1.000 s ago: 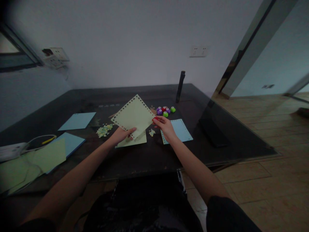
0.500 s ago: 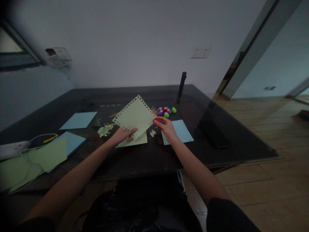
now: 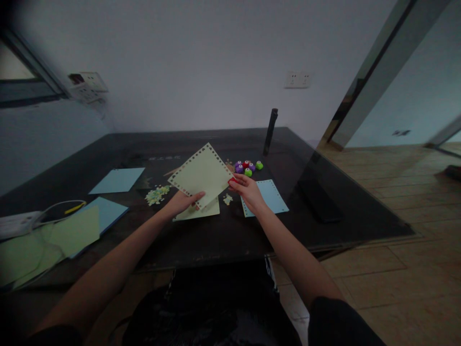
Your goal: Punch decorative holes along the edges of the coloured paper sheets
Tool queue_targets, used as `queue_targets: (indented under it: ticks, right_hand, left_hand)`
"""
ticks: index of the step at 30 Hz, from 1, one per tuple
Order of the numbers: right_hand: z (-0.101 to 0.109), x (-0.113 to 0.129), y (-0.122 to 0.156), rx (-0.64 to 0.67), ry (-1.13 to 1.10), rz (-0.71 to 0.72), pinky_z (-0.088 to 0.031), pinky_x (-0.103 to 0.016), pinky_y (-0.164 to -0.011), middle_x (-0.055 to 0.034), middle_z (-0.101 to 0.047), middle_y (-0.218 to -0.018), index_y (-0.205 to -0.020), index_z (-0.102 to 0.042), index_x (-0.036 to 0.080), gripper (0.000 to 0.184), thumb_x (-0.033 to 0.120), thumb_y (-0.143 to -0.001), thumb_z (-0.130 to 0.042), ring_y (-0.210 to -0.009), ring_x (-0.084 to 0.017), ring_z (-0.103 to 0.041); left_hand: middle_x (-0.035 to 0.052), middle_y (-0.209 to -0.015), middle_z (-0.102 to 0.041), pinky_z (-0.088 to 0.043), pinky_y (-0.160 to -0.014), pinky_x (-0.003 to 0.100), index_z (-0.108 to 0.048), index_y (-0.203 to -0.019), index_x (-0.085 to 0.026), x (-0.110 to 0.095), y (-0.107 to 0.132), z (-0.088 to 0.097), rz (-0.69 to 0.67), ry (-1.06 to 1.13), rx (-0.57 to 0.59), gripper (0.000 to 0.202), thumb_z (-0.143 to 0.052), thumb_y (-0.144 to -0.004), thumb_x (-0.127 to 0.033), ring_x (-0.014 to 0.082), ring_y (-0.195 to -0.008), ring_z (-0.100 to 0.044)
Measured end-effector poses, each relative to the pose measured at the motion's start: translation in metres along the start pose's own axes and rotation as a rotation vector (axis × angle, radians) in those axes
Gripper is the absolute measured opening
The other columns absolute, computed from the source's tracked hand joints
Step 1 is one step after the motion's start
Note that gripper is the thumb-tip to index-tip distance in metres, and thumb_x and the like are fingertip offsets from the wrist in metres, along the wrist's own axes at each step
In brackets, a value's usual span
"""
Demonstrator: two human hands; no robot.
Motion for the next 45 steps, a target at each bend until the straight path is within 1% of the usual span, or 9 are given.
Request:
queue_targets:
  ticks: [4,8,15,20,26,30,33,41,45]
  right_hand:
    - [0.0,0.0,0.0,0.01,-0.012,0.002,-0.052,-0.035,-0.079,-0.0027,-0.067,-0.091,-0.09,-0.067,0.021,0.036,0.022,-0.057,-0.081,-0.084,-0.016,-0.062]
    - [-0.001,0.002,0.0,0.022,-0.024,0.013,-0.051,-0.038,-0.085,-0.0029,-0.067,-0.09,-0.089,-0.066,0.021,0.033,0.022,-0.059,-0.08,-0.086,-0.017,-0.062]
    - [-0.001,0.006,0.002,0.037,-0.016,0.028,-0.052,-0.039,-0.085,-0.002,-0.065,-0.087,-0.087,-0.066,0.021,0.029,0.025,-0.062,-0.079,-0.083,-0.016,-0.062]
    - [-0.001,0.007,0.003,0.028,0.001,0.031,-0.053,-0.039,-0.083,-0.0017,-0.064,-0.088,-0.088,-0.066,0.022,0.031,0.026,-0.061,-0.08,-0.084,-0.016,-0.062]
    - [-0.003,0.009,0.004,0.025,-0.007,0.022,-0.054,-0.038,-0.082,-0.0014,-0.064,-0.086,-0.087,-0.067,0.022,0.031,0.026,-0.06,-0.08,-0.084,-0.016,-0.062]
    - [-0.003,0.008,0.004,0.03,-0.006,0.029,-0.053,-0.039,-0.084,-0.0008,-0.064,-0.085,-0.087,-0.066,0.022,0.031,0.028,-0.06,-0.08,-0.082,-0.015,-0.062]
    - [-0.002,0.008,0.003,0.031,-0.001,0.026,-0.053,-0.039,-0.085,-0.0006,-0.064,-0.084,-0.087,-0.066,0.022,0.031,0.028,-0.06,-0.08,-0.082,-0.015,-0.062]
    - [-0.003,0.01,0.004,0.034,0.033,0.043,-0.052,-0.041,-0.085,-0.0008,-0.061,-0.091,-0.088,-0.065,0.023,0.03,0.027,-0.061,-0.079,-0.085,-0.016,-0.062]
    - [-0.003,0.01,0.004,0.024,0.017,0.046,-0.053,-0.039,-0.083,-0.0005,-0.061,-0.091,-0.087,-0.066,0.023,0.032,0.028,-0.06,-0.08,-0.083,-0.015,-0.061]
  left_hand:
    - [0.0061,-0.065,-0.063,-0.046,-0.061,0.031,-0.064,-0.091,-0.013,-0.002,0.001,0.0,0.001,-0.006,0.001,0.024,-0.058,-0.077,-0.032,0.0206,-0.072,-0.059]
    - [0.0051,-0.064,-0.063,-0.045,-0.059,0.029,-0.064,-0.09,-0.013,0.0,0.0,0.001,0.002,-0.006,-0.004,0.025,-0.059,-0.077,-0.034,0.0191,-0.069,-0.058]
    - [0.0038,-0.068,-0.062,-0.042,-0.051,0.025,-0.062,-0.091,-0.012,0.004,-0.003,0.001,0.009,-0.012,0.003,0.029,-0.06,-0.077,-0.037,0.011,-0.051,-0.048]
    - [0.004,-0.067,-0.062,-0.042,-0.051,0.026,-0.063,-0.088,-0.013,0.003,-0.002,0.001,0.014,-0.023,-0.003,0.026,-0.059,-0.077,-0.036,0.0135,-0.055,-0.051]
    - [0.0055,-0.066,-0.063,-0.046,-0.058,0.029,-0.065,-0.088,-0.014,0.002,-0.001,0.002,0.0,-0.012,-0.015,0.025,-0.06,-0.077,-0.036,0.0192,-0.069,-0.058]
    - [0.0062,-0.072,-0.064,-0.044,-0.054,0.028,-0.063,-0.095,-0.013,0.005,-0.002,0.001,0.022,-0.015,-0.01,0.031,-0.06,-0.076,-0.037,0.0157,-0.059,-0.054]
    - [0.0048,-0.071,-0.063,-0.041,-0.051,0.026,-0.062,-0.098,-0.013,0.007,-0.003,0.001,0.027,-0.019,-0.005,0.034,-0.06,-0.076,-0.038,0.0122,-0.052,-0.049]
    - [0.0043,-0.068,-0.063,-0.042,-0.052,0.027,-0.063,-0.092,-0.014,0.002,0.0,0.002,0.017,-0.031,-0.005,0.029,-0.06,-0.076,-0.038,0.013,-0.053,-0.049]
    - [0.0041,-0.065,-0.063,-0.043,-0.054,0.027,-0.064,-0.089,-0.015,0.001,-0.001,0.002,-0.002,-0.028,0.002,0.026,-0.06,-0.076,-0.037,0.0142,-0.056,-0.052]
Point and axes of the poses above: each hand's wrist, its own y-axis away from the middle knuckle, its own z-axis out of the back of the hand, x = y × z, the point moved 6 cm from there along -y, towards the middle knuckle
